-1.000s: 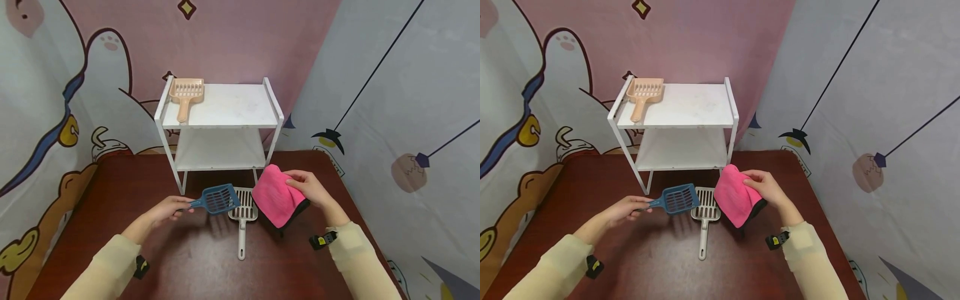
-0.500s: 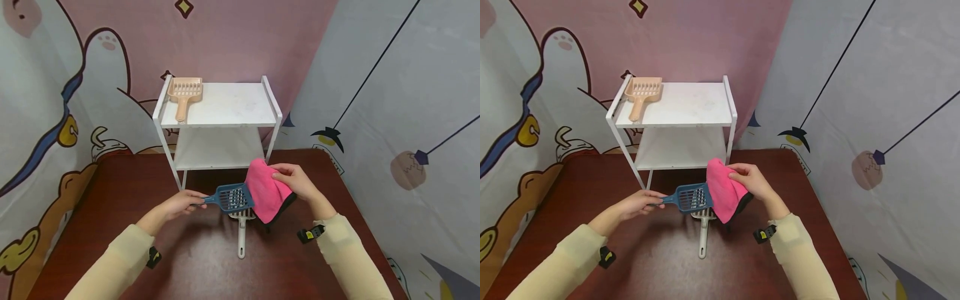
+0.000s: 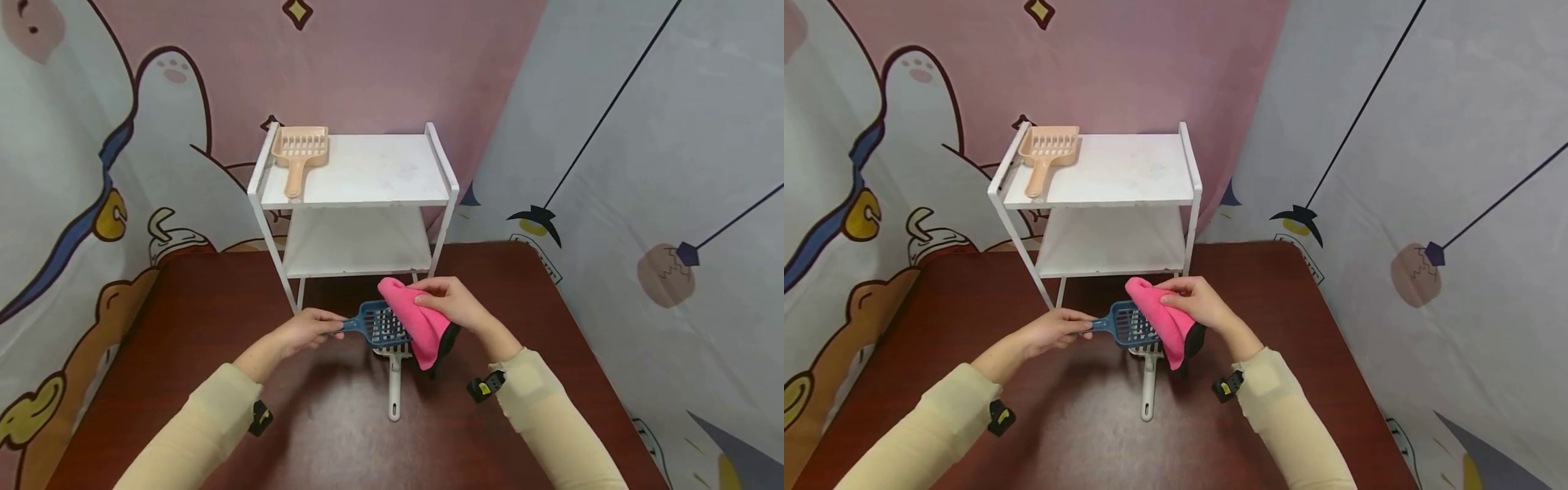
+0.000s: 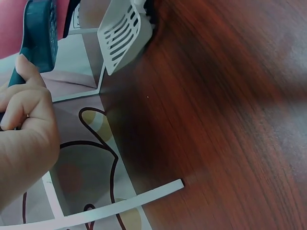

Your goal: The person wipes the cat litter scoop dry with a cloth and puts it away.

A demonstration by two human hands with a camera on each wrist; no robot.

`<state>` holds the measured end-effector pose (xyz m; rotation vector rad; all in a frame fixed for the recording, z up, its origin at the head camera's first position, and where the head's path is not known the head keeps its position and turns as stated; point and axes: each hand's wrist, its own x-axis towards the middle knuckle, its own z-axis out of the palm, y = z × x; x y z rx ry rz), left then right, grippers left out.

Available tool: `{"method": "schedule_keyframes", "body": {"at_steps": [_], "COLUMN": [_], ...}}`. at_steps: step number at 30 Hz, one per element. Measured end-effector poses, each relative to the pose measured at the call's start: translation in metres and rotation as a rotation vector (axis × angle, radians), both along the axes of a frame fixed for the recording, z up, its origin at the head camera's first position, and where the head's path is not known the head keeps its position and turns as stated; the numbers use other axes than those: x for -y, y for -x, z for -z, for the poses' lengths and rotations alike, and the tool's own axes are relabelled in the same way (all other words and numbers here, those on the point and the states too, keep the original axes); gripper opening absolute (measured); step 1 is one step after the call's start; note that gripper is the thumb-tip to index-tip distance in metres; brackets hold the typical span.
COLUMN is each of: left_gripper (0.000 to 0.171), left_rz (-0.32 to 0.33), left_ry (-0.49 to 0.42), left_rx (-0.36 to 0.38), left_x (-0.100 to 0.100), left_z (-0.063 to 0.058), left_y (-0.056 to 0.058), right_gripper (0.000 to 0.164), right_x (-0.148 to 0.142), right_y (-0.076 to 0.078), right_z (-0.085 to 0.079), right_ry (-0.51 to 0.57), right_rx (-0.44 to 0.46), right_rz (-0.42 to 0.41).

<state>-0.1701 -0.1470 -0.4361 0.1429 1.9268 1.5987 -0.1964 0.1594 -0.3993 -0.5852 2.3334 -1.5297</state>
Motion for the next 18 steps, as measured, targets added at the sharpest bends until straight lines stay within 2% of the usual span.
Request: {"method": "schedule_keyframes", "body": {"at_steps": [11,18], "left_gripper": [0.033,0.035], "left_rz": [-0.034,-0.012], "left_ry": [0.025,0.029], "left_rx": [0.011,0.033], "left_x": [-0.009,-0.008], "left_z": [-0.006,-0.007], "left_y": [0.002,0.002], "right_gripper": [0.025,0.025], "right_x": [0.026,0.035], "right_y": [-0.005,-0.007], "right_z": [0.009,0.012], "right_ry": [-0.103,-0.190], "right_rx": [-0.095,-0.165], "right_rz": [-0.156,-0.248]}}
